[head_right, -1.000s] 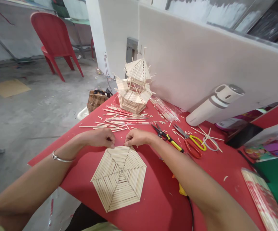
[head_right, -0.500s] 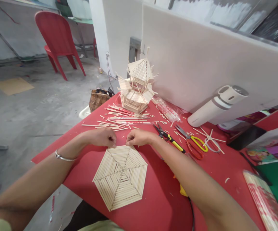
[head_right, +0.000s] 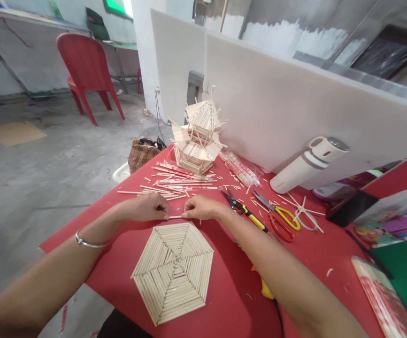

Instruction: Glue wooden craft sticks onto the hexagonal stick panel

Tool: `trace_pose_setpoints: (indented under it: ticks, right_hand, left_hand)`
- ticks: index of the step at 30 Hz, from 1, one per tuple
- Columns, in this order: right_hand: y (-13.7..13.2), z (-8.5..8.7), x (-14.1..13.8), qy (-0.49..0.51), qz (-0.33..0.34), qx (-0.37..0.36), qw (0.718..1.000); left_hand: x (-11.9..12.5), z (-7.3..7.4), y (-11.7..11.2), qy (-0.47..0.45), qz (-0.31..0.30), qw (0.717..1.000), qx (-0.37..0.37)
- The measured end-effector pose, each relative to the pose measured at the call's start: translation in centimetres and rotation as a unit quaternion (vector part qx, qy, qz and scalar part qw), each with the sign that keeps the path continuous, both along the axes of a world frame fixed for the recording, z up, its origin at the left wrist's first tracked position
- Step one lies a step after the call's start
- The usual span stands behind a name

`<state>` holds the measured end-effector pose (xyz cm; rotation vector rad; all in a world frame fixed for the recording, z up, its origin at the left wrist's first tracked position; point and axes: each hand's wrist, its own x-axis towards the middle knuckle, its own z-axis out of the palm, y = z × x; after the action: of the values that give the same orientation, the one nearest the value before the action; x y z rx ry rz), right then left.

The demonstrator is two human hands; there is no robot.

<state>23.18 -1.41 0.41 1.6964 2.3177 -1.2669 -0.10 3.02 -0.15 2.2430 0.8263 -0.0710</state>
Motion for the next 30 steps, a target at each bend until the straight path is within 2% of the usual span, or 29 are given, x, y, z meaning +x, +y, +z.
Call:
trace_pose_setpoints:
  ticks: [3,7,12,15,23,30]
  right_hand:
    - [1.0,0.2,1.0,-0.038,-0.068,0.076,0.994]
    - [2.7,0.5,2.3,-0.099,-0.145,0.162,0.971]
    - [4.3,-0.1,2.4,-0.160,-0.172,0.200,0.951]
    - [5.0,-0.6,2.6,-0.184,-0.160,0.206,0.948]
    - [5.0,-0.8,3.2,-0.213,-0.061,0.237,0.946]
    - [4.2,-0.6,3.7,-0.247,-0.063,0.239,0.937]
  left_hand:
    - [0.3,-0.1,0.0,-0.008,0.058,0.997,0.055]
    - [0.9,-0.1,-0.1,0.009,0.146,0.979,0.141]
    - [0.9,-0.3,0.1,0.038,0.167,0.967,0.187]
    - [0.7,-0.4,0.1,0.042,0.158,0.966,0.202]
    - [-0.1,0.3,0.4,0.039,0.170,0.967,0.186]
    - [-1.9,0.6,1.8,0.045,0.209,0.957,0.198]
